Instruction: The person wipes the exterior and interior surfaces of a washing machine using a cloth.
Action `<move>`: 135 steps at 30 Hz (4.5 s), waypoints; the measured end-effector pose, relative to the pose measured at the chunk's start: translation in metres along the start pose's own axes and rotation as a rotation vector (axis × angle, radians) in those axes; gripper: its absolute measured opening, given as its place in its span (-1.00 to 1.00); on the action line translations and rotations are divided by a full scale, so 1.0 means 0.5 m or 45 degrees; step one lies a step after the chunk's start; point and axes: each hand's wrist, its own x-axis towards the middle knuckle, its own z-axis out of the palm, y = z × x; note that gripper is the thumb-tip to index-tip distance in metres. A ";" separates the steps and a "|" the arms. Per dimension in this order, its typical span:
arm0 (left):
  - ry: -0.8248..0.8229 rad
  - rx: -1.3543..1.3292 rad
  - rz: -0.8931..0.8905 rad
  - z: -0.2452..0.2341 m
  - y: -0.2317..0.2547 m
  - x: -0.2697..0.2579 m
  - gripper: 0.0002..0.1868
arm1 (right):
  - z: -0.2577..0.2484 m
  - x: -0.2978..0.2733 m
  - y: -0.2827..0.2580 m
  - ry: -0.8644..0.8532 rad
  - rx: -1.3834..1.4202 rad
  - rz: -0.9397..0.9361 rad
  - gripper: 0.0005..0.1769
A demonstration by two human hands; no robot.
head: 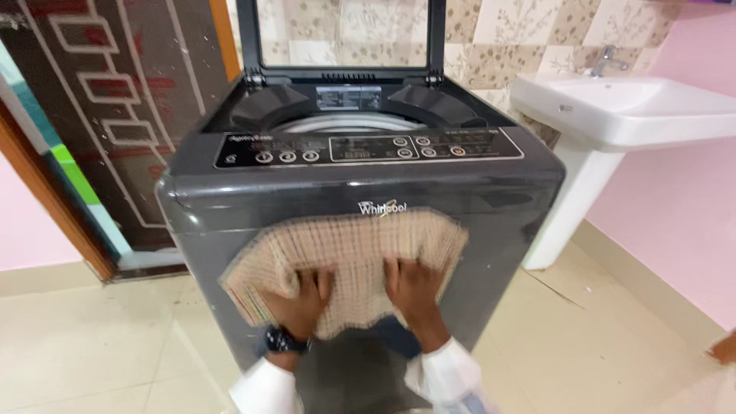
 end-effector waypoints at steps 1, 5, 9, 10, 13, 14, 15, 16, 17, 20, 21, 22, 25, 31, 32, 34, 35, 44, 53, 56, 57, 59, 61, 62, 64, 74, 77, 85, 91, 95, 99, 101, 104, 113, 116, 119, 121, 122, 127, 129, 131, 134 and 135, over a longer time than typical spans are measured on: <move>0.095 0.043 0.001 -0.011 -0.003 0.056 -0.54 | -0.023 0.058 -0.027 -0.012 0.015 -0.012 -0.64; 0.196 -0.019 -0.016 -0.037 -0.011 0.169 -0.55 | -0.082 0.158 -0.105 0.567 -0.099 -0.464 -0.62; -0.110 -0.152 -0.137 0.039 -0.048 -0.050 -0.45 | 0.021 -0.026 -0.010 0.050 0.097 -0.041 -0.70; 0.015 -0.202 -0.027 0.077 -0.056 -0.131 -0.44 | 0.059 -0.102 0.033 0.089 0.041 -0.137 -0.71; -1.056 -0.122 -0.160 0.134 -0.049 -0.387 -0.49 | 0.175 -0.317 0.149 0.003 -0.027 -0.265 -0.72; -0.566 -0.366 -0.192 0.136 -0.035 -0.451 -0.57 | 0.187 -0.392 0.176 -0.069 -0.034 -0.287 -0.71; -0.581 -0.378 -0.196 0.151 -0.032 -0.478 -0.57 | 0.193 -0.452 0.200 -0.135 -0.035 -0.304 -0.70; -0.482 -0.355 -0.126 0.156 -0.029 -0.491 -0.61 | 0.203 -0.482 0.223 -0.168 -0.037 -0.332 -0.68; -0.382 -0.333 -0.056 0.153 -0.024 -0.489 -0.65 | 0.204 -0.490 0.241 -0.195 -0.043 -0.359 -0.65; -0.343 -0.200 0.064 0.133 -0.019 -0.342 -0.61 | 0.166 -0.369 0.270 -0.129 -0.100 -0.393 -0.56; -0.284 -0.163 0.089 0.117 -0.013 -0.266 -0.59 | 0.133 -0.293 0.264 -0.062 -0.116 -0.315 -0.65; -0.204 -0.130 0.117 0.101 -0.006 -0.171 -0.58 | 0.094 -0.189 0.255 0.020 -0.134 -0.241 -0.73; 0.087 -0.133 0.149 0.013 0.048 0.090 -0.54 | -0.058 0.069 0.147 0.174 -0.134 -0.196 -0.83; 0.029 -0.203 0.068 -0.021 0.124 0.154 -0.36 | -0.145 0.148 0.036 0.275 -0.146 -0.155 -0.39; -0.043 -0.192 0.082 0.006 0.127 0.093 -0.35 | -0.122 0.097 0.048 0.286 -0.108 -0.172 -0.34; -0.147 -0.106 0.153 0.075 0.129 -0.058 -0.33 | -0.058 -0.040 0.083 0.245 -0.069 -0.142 -0.34; -0.399 -0.172 0.126 0.103 0.129 -0.142 -0.40 | -0.030 -0.118 0.106 0.209 -0.052 -0.110 -0.34; -0.307 -0.260 0.474 0.141 0.153 -0.277 -0.61 | 0.063 -0.353 0.270 0.197 0.061 0.119 -0.32; 0.031 -0.401 0.272 0.003 0.387 0.239 -0.43 | -0.203 0.175 0.241 0.465 0.075 0.206 -0.34; -0.096 -0.363 0.272 0.054 0.372 0.145 -0.42 | -0.190 0.091 0.228 0.534 0.301 0.250 -0.31; -0.126 -0.338 0.295 0.081 0.355 0.074 -0.44 | -0.171 0.036 0.238 0.529 0.313 0.277 -0.31; -0.288 -0.285 0.345 0.137 0.318 -0.097 -0.47 | -0.121 -0.104 0.259 0.471 0.274 0.320 -0.31; -0.580 -0.280 0.394 0.176 0.274 -0.272 -0.49 | -0.068 -0.248 0.266 0.375 0.231 0.355 -0.31; -0.710 -0.299 0.420 0.187 0.252 -0.346 -0.50 | -0.047 -0.310 0.267 0.327 0.219 0.364 -0.31; -0.891 -0.334 0.476 0.187 0.213 -0.448 -0.51 | -0.015 -0.395 0.265 0.255 0.203 0.366 -0.30; -0.017 -0.456 0.211 0.053 0.164 0.062 -0.58 | -0.054 0.039 0.218 0.390 0.006 0.041 -0.29; 0.094 -0.371 0.015 -0.004 0.128 0.188 -0.48 | -0.093 0.186 0.114 0.384 -0.067 -0.017 -0.43; -0.482 -0.057 -0.279 0.103 -0.003 -0.254 -0.46 | 0.085 -0.201 0.139 0.157 -0.061 -0.143 -0.55; -0.571 -0.107 -0.485 0.045 -0.023 -0.525 -0.31 | 0.181 -0.523 0.146 -0.251 0.001 -0.156 -0.64; -0.377 -0.242 -0.605 0.075 -0.064 -0.377 -0.23 | 0.142 -0.317 0.034 -0.336 0.099 -0.178 -0.63; -0.083 0.012 -0.441 0.054 -0.151 -0.028 -0.05 | 0.038 0.011 -0.117 0.016 0.012 -0.397 -0.60; 0.198 0.053 -0.264 -0.001 -0.178 0.139 -0.14 | -0.013 0.142 -0.189 0.031 0.038 -0.393 -0.48; 0.233 -0.058 -0.316 -0.071 -0.159 0.208 -0.27 | -0.047 0.207 -0.245 0.027 0.098 -0.391 -0.37; 0.274 -0.433 -0.764 0.055 -0.125 -0.263 -0.23 | 0.183 -0.257 -0.111 -0.505 0.286 -0.715 -0.63; 0.113 -0.581 -1.093 0.101 -0.143 -0.428 -0.30 | 0.199 -0.305 -0.087 -0.604 0.308 -0.908 -0.67; 0.025 -0.347 -1.143 0.152 -0.212 -0.386 -0.37 | 0.179 -0.156 -0.147 -0.406 0.264 -0.871 -0.63; 0.245 -0.296 -0.997 0.156 -0.238 -0.255 -0.40 | 0.128 -0.043 -0.203 -0.256 0.246 -0.816 -0.59; 0.355 -0.382 -0.817 0.136 -0.257 -0.158 -0.44 | 0.101 0.021 -0.228 -0.181 0.243 -0.780 -0.57; 0.485 -0.385 -0.508 -0.035 -0.218 0.265 -0.45 | -0.003 0.268 -0.329 0.063 0.290 -0.641 -0.42; 0.446 -0.281 -0.402 -0.069 -0.173 0.256 -0.50 | -0.002 0.260 -0.330 0.027 0.239 -0.569 -0.36; 0.431 -0.224 -0.307 -0.064 -0.161 0.186 -0.48 | 0.034 0.177 -0.303 0.057 0.121 -0.611 -0.34; 0.410 -0.290 -0.438 0.010 -0.167 0.002 -0.33 | 0.153 -0.014 -0.207 -0.029 0.002 -0.763 -0.32; 0.358 -0.323 -0.522 0.030 -0.165 -0.085 -0.30 | 0.195 -0.097 -0.167 -0.158 -0.008 -0.817 -0.37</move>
